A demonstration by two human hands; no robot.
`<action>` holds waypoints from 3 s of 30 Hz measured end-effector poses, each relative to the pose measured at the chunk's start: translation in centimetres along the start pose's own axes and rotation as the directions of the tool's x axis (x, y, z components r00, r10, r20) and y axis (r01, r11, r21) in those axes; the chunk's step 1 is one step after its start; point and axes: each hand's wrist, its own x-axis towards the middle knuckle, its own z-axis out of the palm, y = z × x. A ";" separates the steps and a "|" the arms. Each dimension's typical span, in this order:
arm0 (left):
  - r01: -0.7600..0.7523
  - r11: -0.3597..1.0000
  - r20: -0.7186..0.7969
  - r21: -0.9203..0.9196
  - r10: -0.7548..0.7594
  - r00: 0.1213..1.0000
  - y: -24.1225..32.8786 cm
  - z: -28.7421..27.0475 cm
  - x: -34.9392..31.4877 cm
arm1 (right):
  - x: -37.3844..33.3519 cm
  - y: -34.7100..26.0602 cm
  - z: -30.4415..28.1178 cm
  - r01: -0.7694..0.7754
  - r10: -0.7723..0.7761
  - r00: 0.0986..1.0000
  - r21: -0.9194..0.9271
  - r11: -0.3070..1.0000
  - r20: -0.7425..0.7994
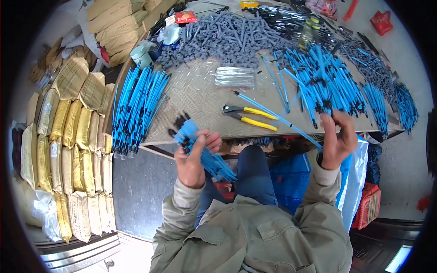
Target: The person assembles bundles of wires into a cylindrical mechanical housing using pliers.
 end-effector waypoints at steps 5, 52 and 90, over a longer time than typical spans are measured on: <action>-0.083 0.993 0.018 -0.085 0.085 0.996 -0.1 2.8 0.2 | -4.0 -2.3 2.8 -0.003 -0.034 0.976 0.168 0.986 0.217; 0.042 0.971 0.345 0.234 -0.123 0.931 10.2 4.3 -0.6 | -19.9 -1.9 12.0 -0.975 -0.367 0.201 0.149 -0.164 0.908; 0.082 0.996 0.495 0.037 -0.090 0.864 -1.1 -2.1 4.5 | 2.7 9.9 19.6 0.102 0.015 0.766 -0.145 0.984 0.643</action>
